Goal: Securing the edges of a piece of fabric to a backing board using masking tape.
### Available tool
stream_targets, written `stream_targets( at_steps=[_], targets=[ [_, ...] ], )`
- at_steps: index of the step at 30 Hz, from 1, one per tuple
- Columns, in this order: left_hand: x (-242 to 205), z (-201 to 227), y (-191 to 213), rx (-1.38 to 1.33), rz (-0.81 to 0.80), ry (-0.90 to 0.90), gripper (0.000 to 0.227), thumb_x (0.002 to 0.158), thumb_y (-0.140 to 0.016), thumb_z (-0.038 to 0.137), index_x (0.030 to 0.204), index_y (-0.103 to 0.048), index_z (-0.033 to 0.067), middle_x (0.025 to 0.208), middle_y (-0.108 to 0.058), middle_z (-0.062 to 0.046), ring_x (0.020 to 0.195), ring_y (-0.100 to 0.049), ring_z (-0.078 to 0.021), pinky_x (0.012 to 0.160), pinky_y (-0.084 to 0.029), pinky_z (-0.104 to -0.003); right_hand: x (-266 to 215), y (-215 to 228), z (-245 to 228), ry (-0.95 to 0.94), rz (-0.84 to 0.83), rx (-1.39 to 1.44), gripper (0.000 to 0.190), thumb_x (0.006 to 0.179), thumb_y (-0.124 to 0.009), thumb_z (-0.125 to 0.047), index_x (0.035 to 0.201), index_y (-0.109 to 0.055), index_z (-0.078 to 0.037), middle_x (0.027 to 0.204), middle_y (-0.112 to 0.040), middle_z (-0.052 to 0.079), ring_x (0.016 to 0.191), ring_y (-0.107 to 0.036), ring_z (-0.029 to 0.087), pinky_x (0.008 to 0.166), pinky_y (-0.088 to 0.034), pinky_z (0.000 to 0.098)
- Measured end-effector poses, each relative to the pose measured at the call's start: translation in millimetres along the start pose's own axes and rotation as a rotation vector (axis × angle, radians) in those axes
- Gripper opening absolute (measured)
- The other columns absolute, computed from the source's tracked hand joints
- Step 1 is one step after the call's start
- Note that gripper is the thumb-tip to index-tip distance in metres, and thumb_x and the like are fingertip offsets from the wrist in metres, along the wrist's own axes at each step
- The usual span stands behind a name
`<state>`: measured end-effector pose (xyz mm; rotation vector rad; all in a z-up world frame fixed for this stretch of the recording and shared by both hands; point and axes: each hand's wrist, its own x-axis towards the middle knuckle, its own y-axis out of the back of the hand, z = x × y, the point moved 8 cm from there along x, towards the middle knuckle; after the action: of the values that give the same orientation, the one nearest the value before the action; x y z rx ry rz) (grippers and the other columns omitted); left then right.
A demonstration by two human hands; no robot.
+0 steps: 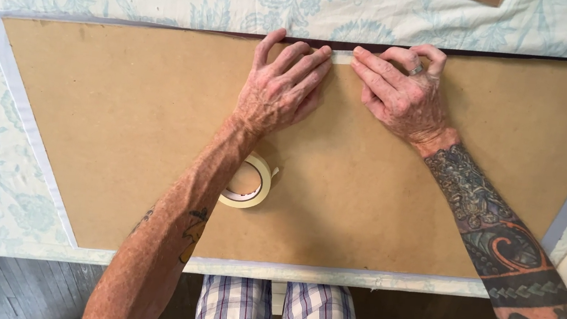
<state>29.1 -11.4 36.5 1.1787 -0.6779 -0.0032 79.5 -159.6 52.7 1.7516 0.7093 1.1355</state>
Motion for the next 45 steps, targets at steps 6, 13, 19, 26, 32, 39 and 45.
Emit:
stream_targets(
  at_steps=[6,13,19,26,32,39,45],
  targets=[
    [0,1,-7,0.062,-0.051,0.007,0.034,0.103,-0.065,0.022,0.134,-0.065,0.0082,0.125,-0.066,-0.003,0.106,-0.067,-0.0193,0.110,-0.040,-0.053,-6,-14,1,0.001,-0.151,-0.116,0.066,0.077,-0.087,-0.012,0.141,-0.072,-0.017,0.141,-0.065,-0.005,0.116,-0.056,0.019,0.105,-0.037,0.0411],
    [-5,-2,-9,0.029,-0.075,0.040,0.035,0.102,-0.065,0.024,0.133,-0.067,0.0073,0.126,-0.061,-0.007,0.108,-0.066,-0.0218,0.112,-0.036,-0.055,1,-9,-5,0.009,-0.070,-0.064,0.045,0.088,-0.074,-0.002,0.132,-0.075,-0.009,0.137,-0.069,0.000,0.116,-0.059,0.021,0.102,-0.035,0.0430],
    [-1,-3,2,-0.025,-0.005,0.042,0.030,0.099,-0.063,0.019,0.123,-0.070,0.0034,0.125,-0.063,-0.009,0.106,-0.067,-0.0240,0.112,-0.040,-0.052,-6,-13,3,-0.123,-0.054,-0.067,0.028,0.090,-0.068,-0.013,0.118,-0.068,-0.012,0.131,-0.064,0.006,0.119,-0.055,0.025,0.101,-0.035,0.0437],
    [-8,-1,-13,0.062,-0.109,0.045,0.045,0.102,-0.066,0.030,0.140,-0.061,0.0061,0.129,-0.060,-0.008,0.113,-0.065,-0.0221,0.114,-0.034,-0.056,-10,-18,2,-0.097,-0.128,-0.173,0.058,0.086,-0.072,-0.015,0.143,-0.066,-0.019,0.139,-0.057,0.011,0.121,-0.050,0.028,0.096,-0.038,0.0466],
    [-3,1,-2,-0.051,-0.062,0.115,0.037,0.101,-0.066,0.027,0.128,-0.068,0.0016,0.127,-0.062,-0.010,0.112,-0.065,-0.0250,0.119,-0.030,-0.056,5,4,-15,-0.161,-0.049,-0.192,0.039,0.088,-0.073,-0.010,0.127,-0.074,-0.012,0.136,-0.060,0.010,0.118,-0.056,0.027,0.097,-0.038,0.0454],
    [-97,21,71,-0.203,-0.126,0.378,0.058,0.084,-0.082,0.033,0.136,-0.062,0.0133,0.119,-0.062,-0.010,0.107,-0.064,-0.0279,0.097,-0.048,-0.047,-18,-12,-94,-0.420,-0.144,0.634,0.050,0.080,-0.080,-0.002,0.128,-0.070,-0.008,0.117,-0.069,0.017,0.112,-0.065,0.039,0.098,-0.050,0.0514],
    [-185,85,60,-0.151,-0.331,0.438,0.064,0.074,-0.086,0.033,0.126,-0.058,0.0094,0.105,-0.064,-0.006,0.106,-0.065,-0.0220,0.110,-0.040,-0.047,-44,-46,-145,-0.467,-0.148,0.639,0.040,0.088,-0.082,-0.020,0.127,-0.071,-0.017,0.110,-0.075,0.001,0.107,-0.067,0.021,0.093,-0.049,0.0377]
  ],
)
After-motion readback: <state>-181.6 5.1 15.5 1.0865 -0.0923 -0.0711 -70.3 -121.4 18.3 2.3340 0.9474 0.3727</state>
